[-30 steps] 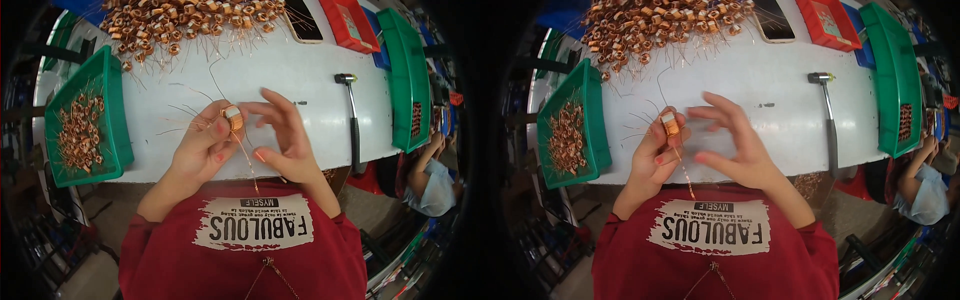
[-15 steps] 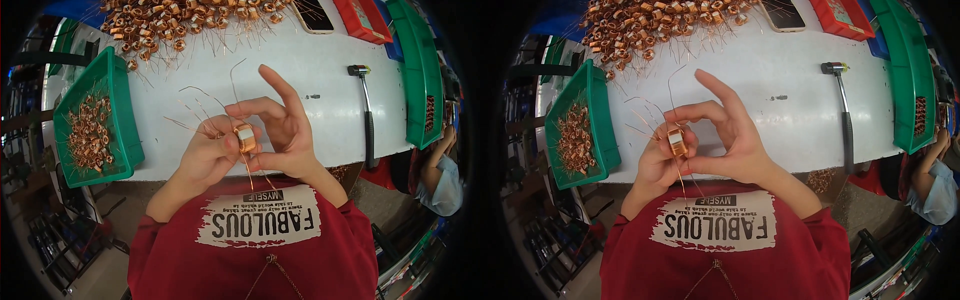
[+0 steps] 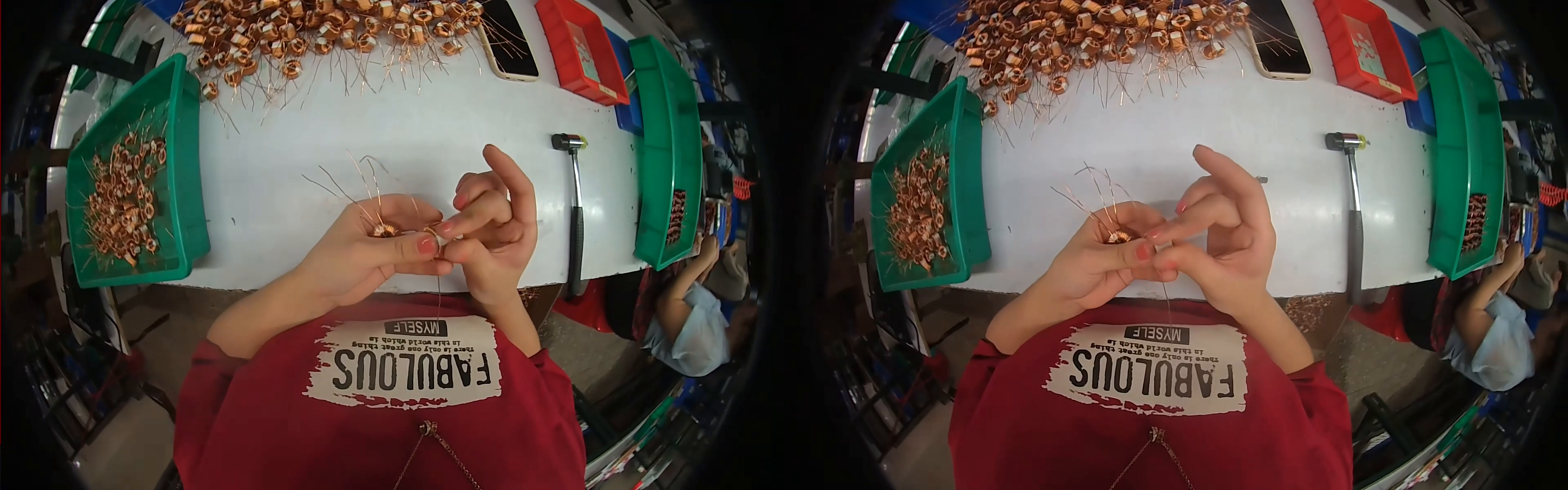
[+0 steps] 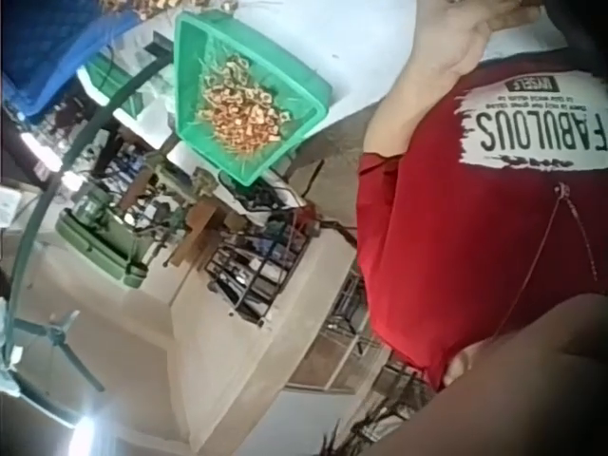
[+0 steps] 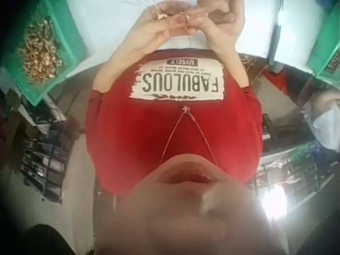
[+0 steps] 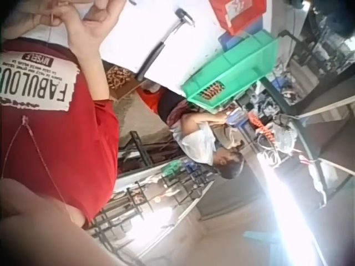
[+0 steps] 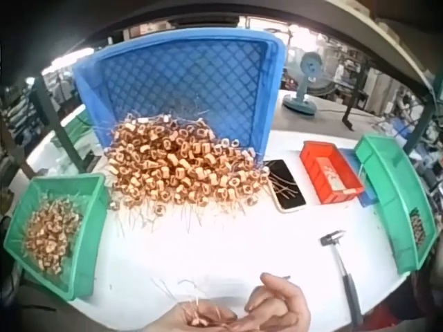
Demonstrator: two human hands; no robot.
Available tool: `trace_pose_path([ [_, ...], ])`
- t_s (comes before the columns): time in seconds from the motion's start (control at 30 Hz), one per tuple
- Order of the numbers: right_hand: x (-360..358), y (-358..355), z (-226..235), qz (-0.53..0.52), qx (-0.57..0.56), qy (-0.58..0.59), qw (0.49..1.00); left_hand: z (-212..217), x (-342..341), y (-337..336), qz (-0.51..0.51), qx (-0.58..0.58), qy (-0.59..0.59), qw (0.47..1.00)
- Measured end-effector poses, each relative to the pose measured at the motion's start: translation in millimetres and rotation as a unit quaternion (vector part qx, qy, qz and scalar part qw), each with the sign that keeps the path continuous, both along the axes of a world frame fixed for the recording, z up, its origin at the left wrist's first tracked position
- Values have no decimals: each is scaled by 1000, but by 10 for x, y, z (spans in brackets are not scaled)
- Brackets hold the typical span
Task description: Manually assembling and organizing copper wire coils at a factory workstation.
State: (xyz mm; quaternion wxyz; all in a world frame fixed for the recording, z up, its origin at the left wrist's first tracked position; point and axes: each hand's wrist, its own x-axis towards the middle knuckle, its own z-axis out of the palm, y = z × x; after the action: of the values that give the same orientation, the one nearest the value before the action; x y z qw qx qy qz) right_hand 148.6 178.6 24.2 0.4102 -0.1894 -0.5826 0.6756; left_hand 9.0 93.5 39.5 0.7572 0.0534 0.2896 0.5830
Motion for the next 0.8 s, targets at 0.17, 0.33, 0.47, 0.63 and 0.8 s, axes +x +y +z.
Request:
trace_pose_path([
  [0.17, 27, 63, -45, 63, 73, 23, 995, -48, 30, -10, 28, 50, -34, 998],
  [0.33, 62, 48, -15, 98, 101, -34, 989, -80, 40, -23, 18, 48, -2, 999],
  [0.47, -24, 28, 24, 105, 60, -6, 993, -81, 64, -23, 14, 58, 35, 998],
  [0.63, -127, 23, -24, 54, -63, 70, 994, -36, 64, -42, 40, 35, 55, 997],
  [0.8, -188, 59, -116, 107, -115, 157, 975, -46, 74, -32, 89, 19, -22, 996],
])
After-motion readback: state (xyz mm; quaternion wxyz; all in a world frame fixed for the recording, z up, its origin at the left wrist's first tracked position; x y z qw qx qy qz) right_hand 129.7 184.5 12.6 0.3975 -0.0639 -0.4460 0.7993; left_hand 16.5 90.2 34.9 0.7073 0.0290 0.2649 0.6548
